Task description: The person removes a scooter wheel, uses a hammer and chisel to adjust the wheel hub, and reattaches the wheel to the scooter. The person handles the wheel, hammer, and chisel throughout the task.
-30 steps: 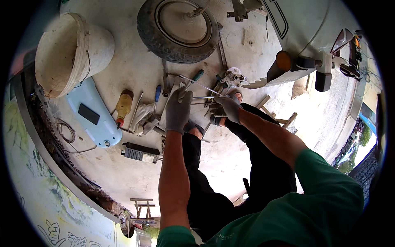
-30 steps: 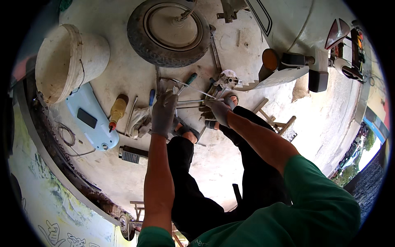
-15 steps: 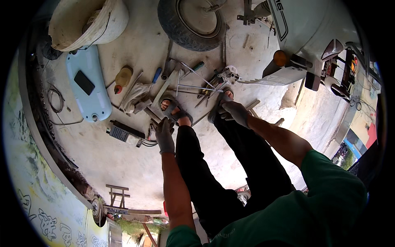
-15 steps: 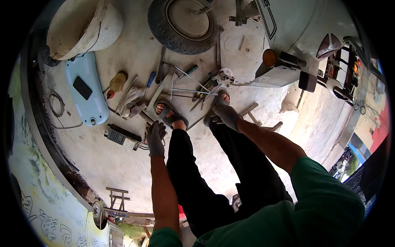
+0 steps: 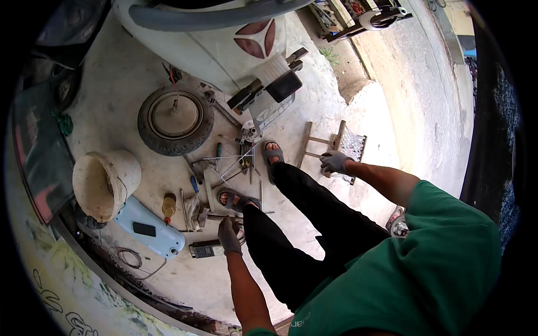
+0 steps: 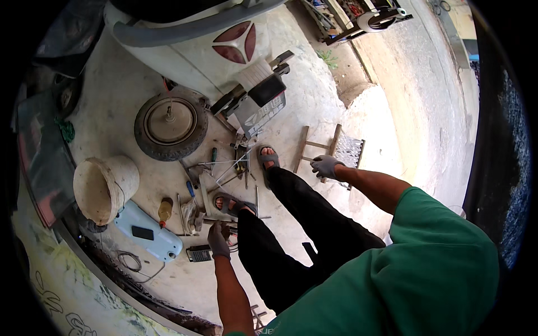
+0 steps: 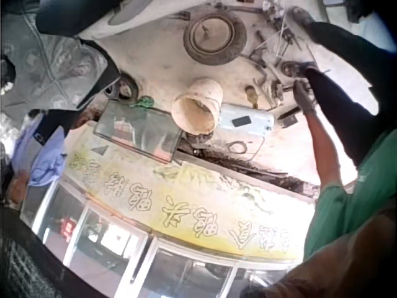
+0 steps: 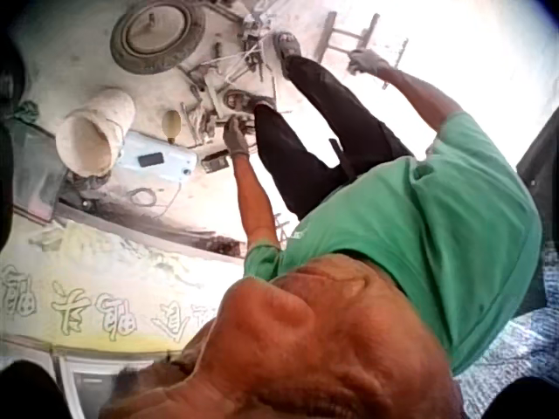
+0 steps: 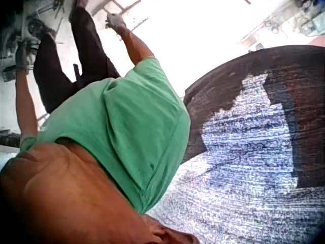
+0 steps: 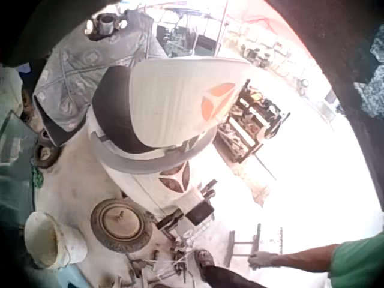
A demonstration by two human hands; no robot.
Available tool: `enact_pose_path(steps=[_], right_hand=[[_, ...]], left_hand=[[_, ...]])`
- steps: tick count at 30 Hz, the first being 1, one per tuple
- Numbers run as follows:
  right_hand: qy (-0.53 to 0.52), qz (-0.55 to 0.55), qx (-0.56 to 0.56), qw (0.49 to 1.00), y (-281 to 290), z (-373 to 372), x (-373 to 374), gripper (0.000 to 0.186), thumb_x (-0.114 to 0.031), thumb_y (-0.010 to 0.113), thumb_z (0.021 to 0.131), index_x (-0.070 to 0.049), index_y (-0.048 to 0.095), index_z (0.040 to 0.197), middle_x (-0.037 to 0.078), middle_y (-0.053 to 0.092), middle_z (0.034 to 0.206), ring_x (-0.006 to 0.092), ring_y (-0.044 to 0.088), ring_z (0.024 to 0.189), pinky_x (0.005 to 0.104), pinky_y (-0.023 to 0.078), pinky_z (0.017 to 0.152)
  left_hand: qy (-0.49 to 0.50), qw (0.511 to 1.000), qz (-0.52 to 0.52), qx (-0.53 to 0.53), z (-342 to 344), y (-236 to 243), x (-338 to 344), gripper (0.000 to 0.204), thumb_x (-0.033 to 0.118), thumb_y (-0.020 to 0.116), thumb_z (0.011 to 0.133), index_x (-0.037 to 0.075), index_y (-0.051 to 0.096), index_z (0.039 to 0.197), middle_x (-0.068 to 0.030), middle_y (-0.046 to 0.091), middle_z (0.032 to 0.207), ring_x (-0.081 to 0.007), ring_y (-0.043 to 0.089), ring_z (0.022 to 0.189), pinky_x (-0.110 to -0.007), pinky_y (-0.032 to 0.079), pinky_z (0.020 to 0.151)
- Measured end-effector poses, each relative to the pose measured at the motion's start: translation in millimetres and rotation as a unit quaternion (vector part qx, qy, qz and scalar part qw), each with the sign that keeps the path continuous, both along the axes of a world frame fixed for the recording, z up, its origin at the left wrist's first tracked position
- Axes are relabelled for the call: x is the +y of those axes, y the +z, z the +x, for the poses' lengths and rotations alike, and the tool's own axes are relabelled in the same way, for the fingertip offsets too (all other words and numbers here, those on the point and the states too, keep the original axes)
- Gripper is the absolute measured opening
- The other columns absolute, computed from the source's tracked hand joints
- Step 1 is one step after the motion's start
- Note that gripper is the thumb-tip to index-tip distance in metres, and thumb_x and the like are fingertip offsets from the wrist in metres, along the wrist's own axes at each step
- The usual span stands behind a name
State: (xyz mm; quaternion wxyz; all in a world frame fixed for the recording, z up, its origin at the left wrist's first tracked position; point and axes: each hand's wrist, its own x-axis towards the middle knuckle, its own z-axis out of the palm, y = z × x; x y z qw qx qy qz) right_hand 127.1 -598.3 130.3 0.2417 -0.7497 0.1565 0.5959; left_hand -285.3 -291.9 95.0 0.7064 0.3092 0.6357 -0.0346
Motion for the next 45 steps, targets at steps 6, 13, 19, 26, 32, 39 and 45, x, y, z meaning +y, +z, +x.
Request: enact_pose_path(steps=[6,13,19,26,32,39,45], right_hand=[[-0.116,-0.081,-0.014,0.990,79,-56,-146,0.045,-0.036,0.055,0.099,-0.001,0.061,0.126,0.015,0.071,0.105,0.0238,0.068,0.075,0.0369,0.055,0.064],[-0.251,-0.041,0.033,0.967,106,-92,-212,0.045,-0.035,0.054,0.100,-0.001,0.059,0.129,0.017,0.071,0.111,0.0250,0.070,0.076,0.0387,0.056,0.064],[-0.372,0.013,0.042,0.927,134,-67,-261,0.041,-0.032,0.052,0.102,-0.005,0.055,0.133,0.016,0.070,0.110,0.0234,0.068,0.069,0.0379,0.056,0.061],[-0.445,0.027,0.007,0.895,149,-31,-325,0.044,-0.032,0.052,0.103,-0.007,0.052,0.139,0.018,0.069,0.115,0.0262,0.069,0.075,0.0407,0.057,0.065],[-0.376,-0.017,0.001,0.927,192,63,-331,0.043,-0.030,0.052,0.103,-0.005,0.053,0.137,0.018,0.069,0.114,0.0265,0.070,0.077,0.0393,0.057,0.066],[-0.449,-0.049,-0.057,0.890,225,211,-328,0.046,-0.034,0.050,0.105,-0.005,0.047,0.141,0.016,0.069,0.110,0.0258,0.071,0.077,0.0390,0.059,0.064],[-0.376,-0.034,0.003,0.926,242,291,-289,0.042,-0.030,0.052,0.104,-0.004,0.052,0.137,0.016,0.070,0.109,0.0236,0.071,0.075,0.0382,0.059,0.068]], left_hand=[[-0.199,0.980,0.017,-0.006,80,56,44,0.033,0.031,0.058,0.100,0.010,0.062,0.125,-0.0043,0.072,0.105,-0.0147,0.069,0.086,-0.030,0.052,0.072],[-0.347,0.927,0.046,0.138,74,109,88,0.034,0.033,0.057,0.100,0.006,0.064,0.119,-0.0066,0.072,0.095,-0.0169,0.069,0.079,-0.032,0.052,0.063],[-0.384,0.915,0.047,0.115,175,180,64,0.029,0.025,0.059,0.100,0.009,0.057,0.124,-0.0081,0.070,0.098,-0.0201,0.069,0.080,-0.034,0.052,0.064],[-0.476,0.857,0.148,-0.128,378,247,-24,0.028,0.018,0.064,0.099,-0.001,0.065,0.120,-0.0085,0.070,0.110,-0.0142,0.068,0.092,-0.030,0.053,0.074],[-0.459,0.830,0.181,-0.261,505,312,-67,0.029,0.011,0.065,0.097,-0.001,0.063,0.124,-0.0110,0.070,0.118,-0.0172,0.066,0.110,-0.030,0.050,0.096],[-0.438,0.823,0.222,-0.285,613,301,-85,0.025,0.014,0.062,0.097,-0.002,0.068,0.115,-0.0125,0.071,0.117,-0.0205,0.067,0.109,-0.033,0.050,0.096],[-0.409,0.854,0.202,-0.250,661,294,-74,0.026,0.012,0.063,0.097,-0.004,0.066,0.117,-0.0143,0.072,0.111,-0.0208,0.068,0.104,-0.032,0.052,0.094]])
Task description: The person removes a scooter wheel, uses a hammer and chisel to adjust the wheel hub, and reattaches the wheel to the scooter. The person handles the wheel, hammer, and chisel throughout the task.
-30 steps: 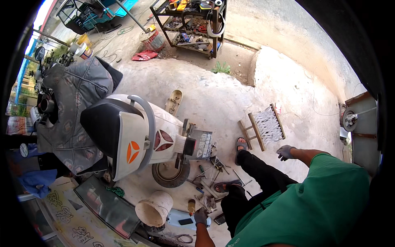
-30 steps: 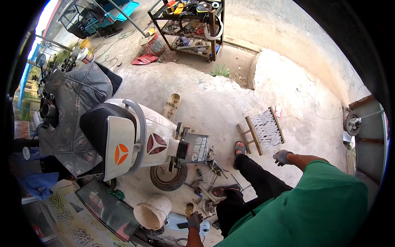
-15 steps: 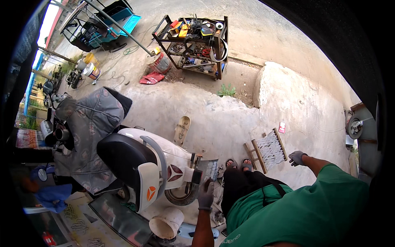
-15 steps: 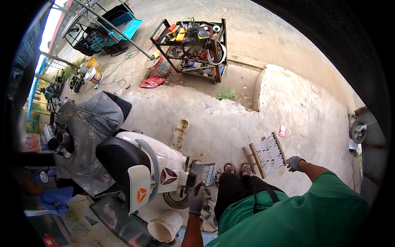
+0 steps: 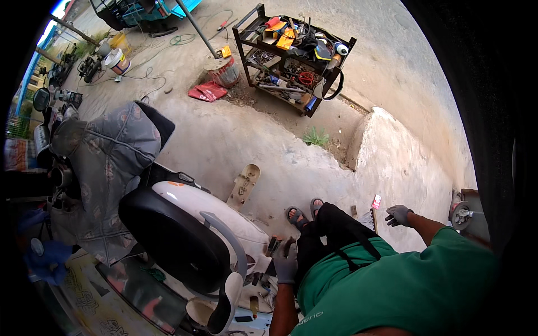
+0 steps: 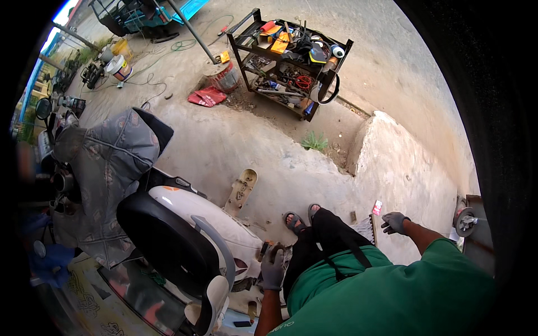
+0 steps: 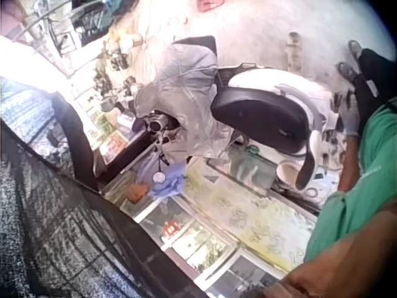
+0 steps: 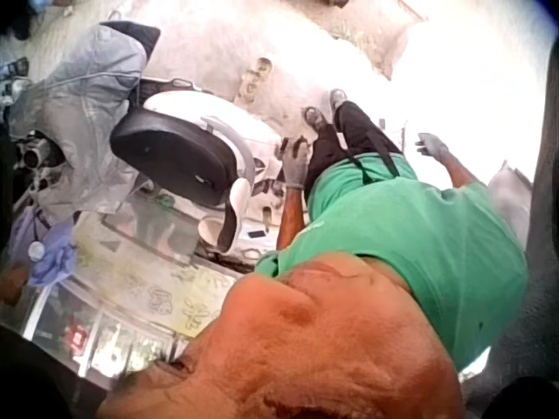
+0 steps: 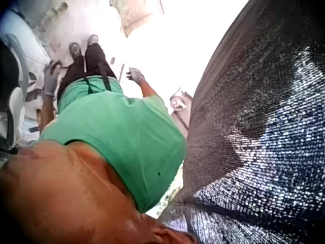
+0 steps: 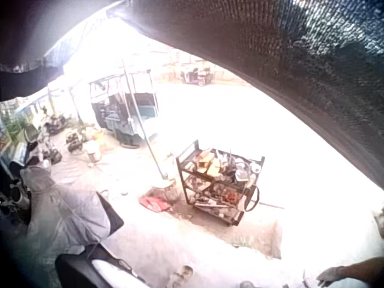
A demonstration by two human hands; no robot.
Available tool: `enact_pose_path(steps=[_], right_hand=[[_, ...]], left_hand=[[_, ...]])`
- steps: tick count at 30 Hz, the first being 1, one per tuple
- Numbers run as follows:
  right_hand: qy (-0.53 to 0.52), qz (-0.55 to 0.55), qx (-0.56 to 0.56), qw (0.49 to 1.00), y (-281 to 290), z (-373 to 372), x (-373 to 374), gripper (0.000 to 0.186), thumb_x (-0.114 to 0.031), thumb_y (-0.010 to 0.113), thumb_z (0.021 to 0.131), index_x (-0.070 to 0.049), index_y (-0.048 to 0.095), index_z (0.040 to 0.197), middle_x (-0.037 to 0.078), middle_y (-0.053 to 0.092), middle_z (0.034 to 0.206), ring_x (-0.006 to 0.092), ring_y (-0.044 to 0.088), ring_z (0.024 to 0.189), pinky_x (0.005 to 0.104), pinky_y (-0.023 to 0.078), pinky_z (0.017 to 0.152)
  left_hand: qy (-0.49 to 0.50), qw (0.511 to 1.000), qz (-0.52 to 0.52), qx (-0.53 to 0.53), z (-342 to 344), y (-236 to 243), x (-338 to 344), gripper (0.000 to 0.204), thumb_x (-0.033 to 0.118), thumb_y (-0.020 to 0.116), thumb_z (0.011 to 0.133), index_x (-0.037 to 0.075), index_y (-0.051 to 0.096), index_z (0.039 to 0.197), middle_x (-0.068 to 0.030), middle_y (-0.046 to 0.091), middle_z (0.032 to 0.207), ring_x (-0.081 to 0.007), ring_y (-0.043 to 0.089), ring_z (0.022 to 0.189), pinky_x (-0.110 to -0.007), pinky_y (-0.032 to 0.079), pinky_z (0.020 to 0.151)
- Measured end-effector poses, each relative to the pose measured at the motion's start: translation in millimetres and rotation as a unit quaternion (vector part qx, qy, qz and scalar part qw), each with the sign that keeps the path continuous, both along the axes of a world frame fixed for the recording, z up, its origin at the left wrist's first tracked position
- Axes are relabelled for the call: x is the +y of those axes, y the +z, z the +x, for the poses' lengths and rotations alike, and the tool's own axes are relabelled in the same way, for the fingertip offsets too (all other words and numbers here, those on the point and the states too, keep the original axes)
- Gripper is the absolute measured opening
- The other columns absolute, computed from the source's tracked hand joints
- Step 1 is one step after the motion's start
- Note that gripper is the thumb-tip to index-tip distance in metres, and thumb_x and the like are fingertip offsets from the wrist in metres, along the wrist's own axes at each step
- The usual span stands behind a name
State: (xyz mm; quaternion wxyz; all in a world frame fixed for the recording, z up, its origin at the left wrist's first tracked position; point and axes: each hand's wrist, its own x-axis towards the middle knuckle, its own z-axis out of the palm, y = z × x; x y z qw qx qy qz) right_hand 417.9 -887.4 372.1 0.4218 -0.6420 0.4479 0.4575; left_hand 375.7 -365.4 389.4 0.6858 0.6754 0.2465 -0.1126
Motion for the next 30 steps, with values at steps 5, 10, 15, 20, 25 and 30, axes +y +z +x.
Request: enact_pose_path(steps=[5,10,15,20,25,30], right_hand=[[0.036,-0.015,0.068,0.997,9,66,14,0.044,-0.033,0.052,0.104,-0.005,0.053,0.138,0.017,0.070,0.112,0.0262,0.073,0.080,0.0384,0.059,0.067],[0.144,-0.020,0.064,0.987,1,220,28,0.042,-0.030,0.049,0.104,-0.002,0.056,0.135,0.017,0.071,0.114,0.0249,0.072,0.081,0.0370,0.059,0.067],[0.083,-0.008,-0.081,0.993,-1,407,84,0.044,-0.031,0.053,0.103,-0.003,0.054,0.137,0.017,0.069,0.115,0.0232,0.070,0.081,0.0366,0.057,0.070],[0.104,0.091,-0.125,0.982,-30,569,192,0.049,-0.034,0.054,0.103,-0.005,0.047,0.142,0.017,0.068,0.114,0.0231,0.070,0.081,0.0350,0.058,0.071],[0.124,0.114,-0.152,0.974,-46,686,340,0.046,-0.028,0.056,0.102,0.002,0.052,0.136,0.015,0.071,0.107,0.0214,0.069,0.076,0.0329,0.056,0.065],[0.108,0.104,-0.158,0.976,-89,769,437,0.046,-0.030,0.056,0.101,0.000,0.053,0.136,0.013,0.072,0.100,0.0182,0.069,0.073,0.0321,0.056,0.062]], left_hand=[[0.099,0.993,-0.045,0.049,76,-2,8,0.029,0.010,0.061,0.099,-0.004,0.063,0.124,-0.0120,0.071,0.115,-0.0181,0.067,0.104,-0.030,0.052,0.095],[0.207,0.975,-0.070,0.040,208,7,26,0.028,0.007,0.058,0.101,-0.005,0.061,0.126,-0.0136,0.069,0.116,-0.0195,0.067,0.104,-0.032,0.052,0.098],[0.242,0.967,-0.074,-0.031,288,5,58,0.026,0.012,0.057,0.101,-0.002,0.064,0.122,-0.0110,0.068,0.113,-0.0212,0.068,0.103,-0.034,0.054,0.095],[0.271,0.962,-0.029,0.015,359,6,124,0.028,0.008,0.053,0.103,-0.005,0.060,0.127,-0.0149,0.068,0.117,-0.0229,0.068,0.107,-0.035,0.054,0.098],[0.292,0.955,-0.017,0.046,446,-39,228,0.028,0.009,0.054,0.102,-0.004,0.061,0.126,-0.0142,0.068,0.118,-0.0222,0.068,0.105,-0.033,0.055,0.093],[0.223,0.974,0.020,0.006,610,-11,332,0.029,0.010,0.054,0.103,-0.003,0.059,0.128,-0.0140,0.068,0.116,-0.0219,0.068,0.105,-0.036,0.055,0.096]])
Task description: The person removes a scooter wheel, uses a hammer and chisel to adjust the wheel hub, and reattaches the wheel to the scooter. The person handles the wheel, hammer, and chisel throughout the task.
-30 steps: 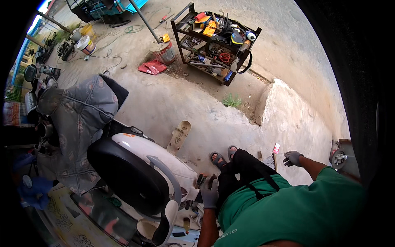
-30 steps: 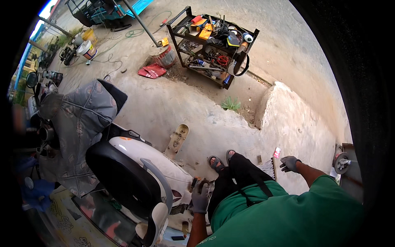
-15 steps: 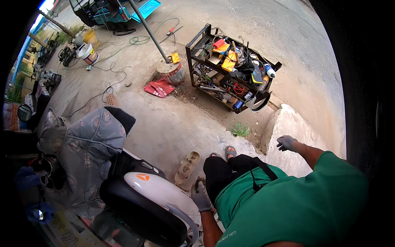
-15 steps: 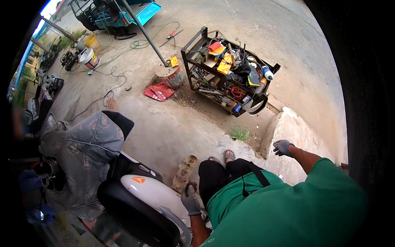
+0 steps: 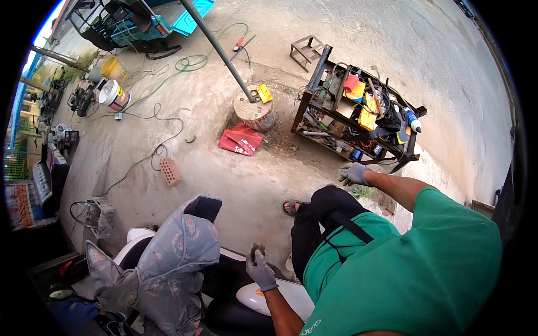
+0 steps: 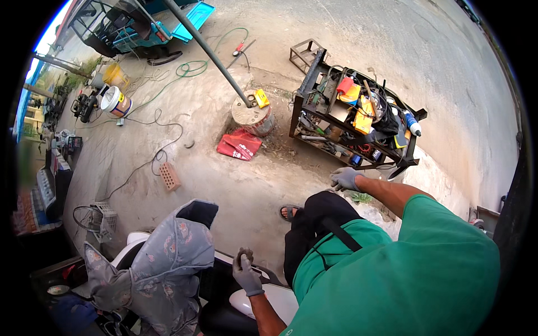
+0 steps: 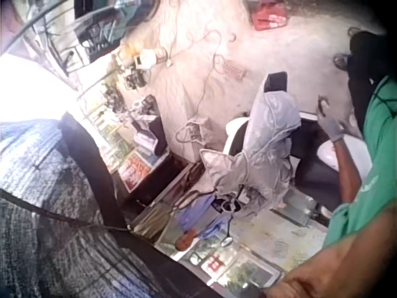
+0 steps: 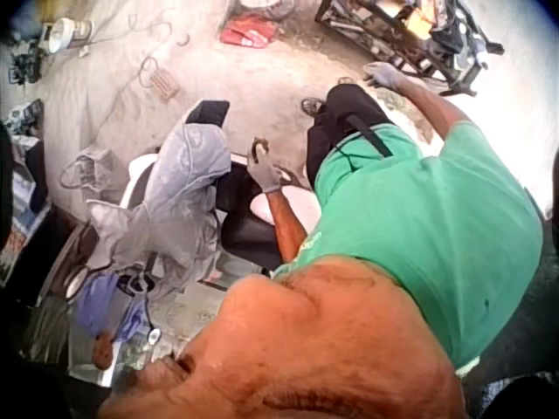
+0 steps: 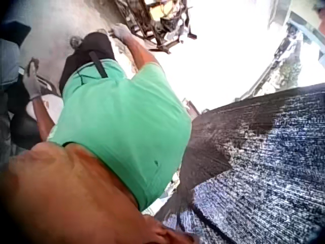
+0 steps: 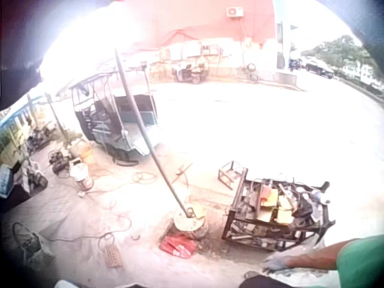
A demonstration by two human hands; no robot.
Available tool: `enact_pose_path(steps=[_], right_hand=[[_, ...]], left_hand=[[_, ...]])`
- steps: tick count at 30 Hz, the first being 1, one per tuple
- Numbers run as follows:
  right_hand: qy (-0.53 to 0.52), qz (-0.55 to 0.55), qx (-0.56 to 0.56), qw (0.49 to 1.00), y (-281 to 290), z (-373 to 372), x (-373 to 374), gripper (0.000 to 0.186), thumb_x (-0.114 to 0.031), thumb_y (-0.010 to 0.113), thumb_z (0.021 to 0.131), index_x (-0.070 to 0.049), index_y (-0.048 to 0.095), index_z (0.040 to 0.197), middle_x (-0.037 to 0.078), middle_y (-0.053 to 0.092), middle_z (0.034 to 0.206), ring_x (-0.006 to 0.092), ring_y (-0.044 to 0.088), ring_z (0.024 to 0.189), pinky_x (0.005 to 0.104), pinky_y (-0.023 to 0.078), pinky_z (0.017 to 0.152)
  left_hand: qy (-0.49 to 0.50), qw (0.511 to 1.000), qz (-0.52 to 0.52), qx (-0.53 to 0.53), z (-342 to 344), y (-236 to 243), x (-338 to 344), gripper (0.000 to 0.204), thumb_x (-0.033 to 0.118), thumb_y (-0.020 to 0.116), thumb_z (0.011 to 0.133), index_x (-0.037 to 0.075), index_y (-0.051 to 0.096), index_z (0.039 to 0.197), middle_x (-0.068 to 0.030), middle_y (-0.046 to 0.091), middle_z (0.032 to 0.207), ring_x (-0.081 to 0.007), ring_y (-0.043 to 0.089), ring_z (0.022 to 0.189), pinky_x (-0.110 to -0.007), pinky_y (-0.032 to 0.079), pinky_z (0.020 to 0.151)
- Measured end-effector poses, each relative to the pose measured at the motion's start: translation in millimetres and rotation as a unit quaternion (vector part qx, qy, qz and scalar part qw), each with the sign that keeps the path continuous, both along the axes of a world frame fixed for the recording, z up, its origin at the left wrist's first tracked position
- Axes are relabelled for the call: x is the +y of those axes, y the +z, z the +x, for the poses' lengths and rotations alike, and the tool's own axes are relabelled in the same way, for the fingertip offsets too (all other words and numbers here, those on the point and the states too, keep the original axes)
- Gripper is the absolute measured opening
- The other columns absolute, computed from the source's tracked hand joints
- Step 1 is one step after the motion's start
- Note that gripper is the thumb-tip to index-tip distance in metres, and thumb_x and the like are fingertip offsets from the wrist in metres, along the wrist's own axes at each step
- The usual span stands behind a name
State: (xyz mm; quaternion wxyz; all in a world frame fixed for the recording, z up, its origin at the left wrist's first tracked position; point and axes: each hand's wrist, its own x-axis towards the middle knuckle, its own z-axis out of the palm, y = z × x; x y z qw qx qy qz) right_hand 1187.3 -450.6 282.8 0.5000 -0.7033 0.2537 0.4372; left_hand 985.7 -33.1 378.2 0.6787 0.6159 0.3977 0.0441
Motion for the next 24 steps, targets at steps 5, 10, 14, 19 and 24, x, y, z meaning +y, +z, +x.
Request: enact_pose_path(steps=[5,10,14,19,24], right_hand=[[-0.030,-0.004,0.002,1.000,-23,112,89,0.044,-0.032,0.059,0.100,0.000,0.057,0.130,0.010,0.072,0.093,0.0161,0.068,0.069,0.0307,0.054,0.058],[-0.003,-0.048,-0.037,0.998,-88,249,187,0.038,-0.035,0.064,0.095,-0.001,0.070,0.112,0.007,0.072,0.093,0.0129,0.065,0.063,0.0297,0.053,0.056],[0.156,-0.204,-0.121,0.959,-191,358,235,0.051,-0.044,0.061,0.092,-0.005,0.067,0.123,0.016,0.072,0.111,0.0290,0.071,0.092,0.0386,0.056,0.081],[0.189,-0.332,-0.110,0.918,-297,447,287,0.054,-0.048,0.057,0.089,-0.011,0.065,0.128,0.020,0.067,0.124,0.0388,0.064,0.115,0.0451,0.051,0.098],[0.195,-0.419,-0.059,0.885,-398,501,278,0.053,-0.047,0.058,0.089,-0.010,0.063,0.127,0.020,0.068,0.122,0.0380,0.066,0.113,0.0468,0.053,0.095]], left_hand=[[-0.069,0.995,-0.006,-0.070,166,11,83,0.033,0.013,0.052,0.104,-0.004,0.057,0.131,-0.0169,0.066,0.122,-0.0240,0.066,0.112,-0.038,0.051,0.102],[-0.102,0.994,0.027,-0.008,270,-19,145,0.036,0.014,0.050,0.105,-0.005,0.053,0.135,-0.0175,0.064,0.125,-0.0238,0.064,0.114,-0.037,0.050,0.102],[-0.062,0.993,0.091,0.040,283,-98,240,0.037,0.016,0.050,0.104,-0.006,0.053,0.134,-0.0183,0.064,0.125,-0.0232,0.064,0.112,-0.036,0.051,0.101],[-0.016,0.992,0.089,0.085,331,-140,294,0.036,0.017,0.047,0.105,-0.005,0.053,0.133,-0.0201,0.064,0.123,-0.0274,0.064,0.112,-0.039,0.051,0.101],[-0.081,0.972,0.083,0.206,428,-153,316,0.042,0.020,0.048,0.107,-0.005,0.047,0.141,-0.0247,0.062,0.127,-0.0355,0.063,0.116,-0.045,0.050,0.105]])
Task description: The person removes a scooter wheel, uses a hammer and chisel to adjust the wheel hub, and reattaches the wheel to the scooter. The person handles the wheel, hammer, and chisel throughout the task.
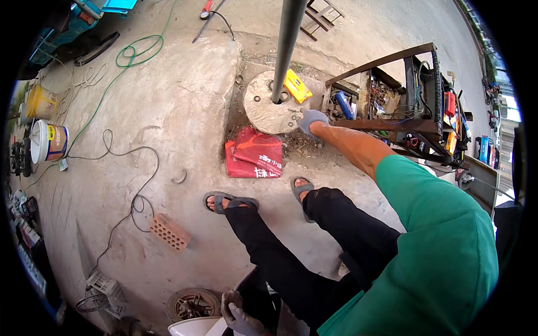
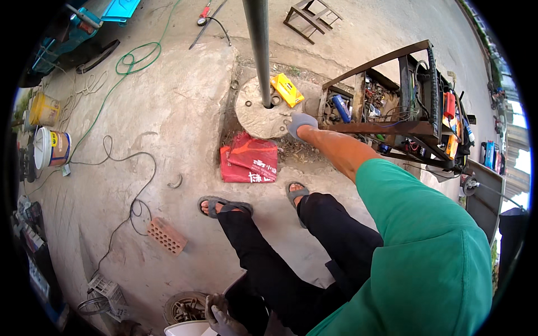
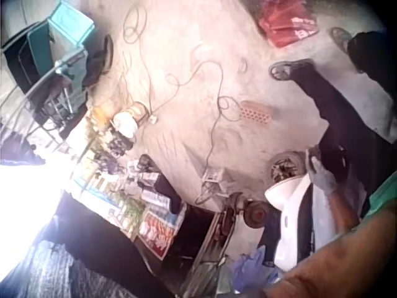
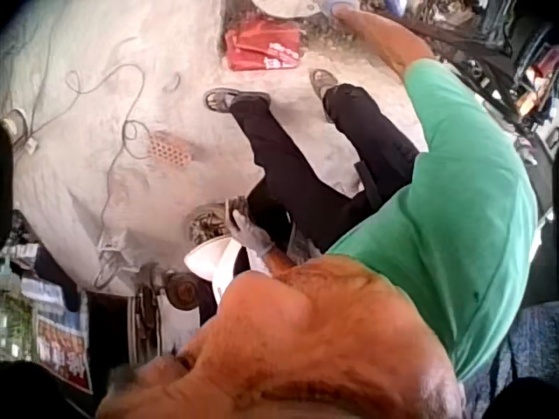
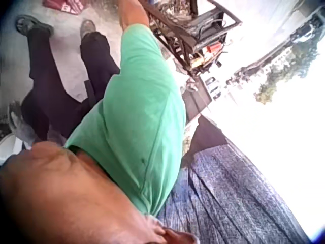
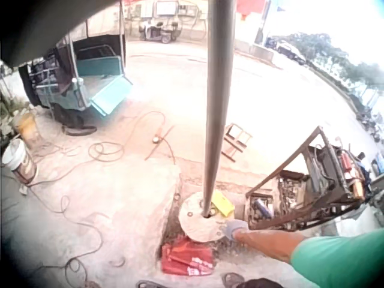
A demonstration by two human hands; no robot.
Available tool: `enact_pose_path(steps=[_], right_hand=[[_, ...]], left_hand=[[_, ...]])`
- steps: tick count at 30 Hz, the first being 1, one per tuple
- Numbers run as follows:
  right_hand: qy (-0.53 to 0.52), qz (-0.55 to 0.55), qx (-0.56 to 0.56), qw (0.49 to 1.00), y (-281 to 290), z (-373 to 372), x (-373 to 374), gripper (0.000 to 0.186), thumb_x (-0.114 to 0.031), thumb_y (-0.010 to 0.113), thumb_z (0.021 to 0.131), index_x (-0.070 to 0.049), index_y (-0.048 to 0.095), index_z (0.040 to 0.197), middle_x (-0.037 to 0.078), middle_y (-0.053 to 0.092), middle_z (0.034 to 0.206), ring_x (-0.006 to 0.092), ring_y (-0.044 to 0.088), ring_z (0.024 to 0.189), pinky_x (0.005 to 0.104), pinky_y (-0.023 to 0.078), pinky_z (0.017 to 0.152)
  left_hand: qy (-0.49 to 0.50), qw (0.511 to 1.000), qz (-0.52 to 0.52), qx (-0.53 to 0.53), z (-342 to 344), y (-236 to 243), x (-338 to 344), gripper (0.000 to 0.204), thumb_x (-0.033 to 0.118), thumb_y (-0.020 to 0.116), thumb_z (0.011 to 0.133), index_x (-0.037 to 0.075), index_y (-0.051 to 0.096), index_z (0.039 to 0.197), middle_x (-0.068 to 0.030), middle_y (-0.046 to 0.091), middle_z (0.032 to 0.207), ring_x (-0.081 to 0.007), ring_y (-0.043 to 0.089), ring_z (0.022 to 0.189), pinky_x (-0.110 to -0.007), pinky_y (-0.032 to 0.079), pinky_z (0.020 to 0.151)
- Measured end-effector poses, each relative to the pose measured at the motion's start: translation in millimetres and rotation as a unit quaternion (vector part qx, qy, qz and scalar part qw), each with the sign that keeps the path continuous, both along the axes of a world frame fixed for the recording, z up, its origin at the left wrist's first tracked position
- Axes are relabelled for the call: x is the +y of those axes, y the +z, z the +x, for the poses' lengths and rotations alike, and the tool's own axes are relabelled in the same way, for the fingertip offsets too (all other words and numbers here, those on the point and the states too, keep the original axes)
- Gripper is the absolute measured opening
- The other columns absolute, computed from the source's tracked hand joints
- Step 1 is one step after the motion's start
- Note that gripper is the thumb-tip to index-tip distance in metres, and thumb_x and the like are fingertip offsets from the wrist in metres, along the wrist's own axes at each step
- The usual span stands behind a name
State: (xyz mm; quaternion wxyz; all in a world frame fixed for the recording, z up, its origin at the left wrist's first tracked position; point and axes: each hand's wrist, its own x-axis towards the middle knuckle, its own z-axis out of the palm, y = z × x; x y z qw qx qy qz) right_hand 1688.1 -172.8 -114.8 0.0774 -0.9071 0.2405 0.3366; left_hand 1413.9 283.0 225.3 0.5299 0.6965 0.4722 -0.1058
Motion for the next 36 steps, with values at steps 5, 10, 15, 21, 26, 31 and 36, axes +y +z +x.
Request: enact_pose_path(steps=[5,10,15,21,26,31,36], right_hand=[[0.028,-0.075,-0.038,0.996,-58,28,22,0.039,-0.039,0.060,0.089,-0.008,0.071,0.110,0.019,0.072,0.107,0.0376,0.070,0.102,0.0473,0.056,0.087],[0.089,-0.135,0.007,0.987,-61,50,38,0.026,-0.022,0.056,0.091,-0.008,0.074,0.103,0.019,0.074,0.102,0.0361,0.072,0.097,0.0470,0.058,0.080],[0.063,-0.128,0.105,0.984,-12,6,58,0.030,-0.031,0.057,0.089,-0.011,0.078,0.098,0.015,0.074,0.106,0.0331,0.072,0.099,0.0452,0.057,0.083],[0.179,-0.008,0.391,0.903,44,-106,14,0.028,-0.033,0.059,0.096,-0.012,0.078,0.098,0.011,0.077,0.096,0.0281,0.073,0.081,0.0451,0.058,0.073],[-0.293,0.084,0.485,0.820,111,-128,105,0.042,-0.029,0.040,0.102,-0.005,0.068,0.120,0.015,0.070,0.123,0.0298,0.071,0.108,0.0460,0.055,0.096],[-0.390,0.145,0.448,0.792,163,-95,211,0.041,-0.029,0.040,0.102,-0.004,0.068,0.119,0.015,0.070,0.123,0.0296,0.070,0.107,0.0458,0.055,0.095],[-0.501,0.203,0.388,0.746,171,-42,295,0.041,-0.029,0.040,0.102,-0.004,0.068,0.119,0.015,0.070,0.122,0.0294,0.070,0.107,0.0457,0.055,0.094]], left_hand=[[-0.029,0.997,-0.057,0.034,40,-71,53,0.035,0.012,0.049,0.106,-0.006,0.054,0.135,-0.0216,0.064,0.125,-0.0312,0.066,0.112,-0.042,0.055,0.099],[0.023,0.997,-0.067,0.042,35,-118,124,0.036,0.013,0.044,0.105,-0.006,0.053,0.133,-0.0213,0.066,0.120,-0.0303,0.067,0.110,-0.042,0.053,0.099],[0.072,0.991,-0.086,0.076,61,-100,162,0.035,0.015,0.042,0.106,-0.006,0.051,0.134,-0.0223,0.066,0.120,-0.0312,0.067,0.111,-0.043,0.054,0.098],[0.072,0.989,-0.125,0.045,116,-70,222,0.035,0.018,0.048,0.106,-0.003,0.051,0.134,-0.0220,0.066,0.122,-0.0289,0.068,0.110,-0.039,0.054,0.095],[0.040,0.994,-0.105,-0.003,228,-58,255,0.034,0.017,0.049,0.106,-0.003,0.053,0.133,-0.0189,0.067,0.118,-0.0269,0.068,0.106,-0.039,0.054,0.094],[-0.024,0.998,-0.058,-0.024,391,-49,236,0.034,0.017,0.050,0.105,-0.003,0.054,0.133,-0.0178,0.066,0.118,-0.0264,0.068,0.105,-0.039,0.054,0.094],[-0.135,0.987,-0.064,-0.050,588,-66,175,0.035,0.019,0.048,0.106,-0.001,0.054,0.133,-0.0221,0.065,0.124,-0.0295,0.066,0.112,-0.042,0.052,0.099]])
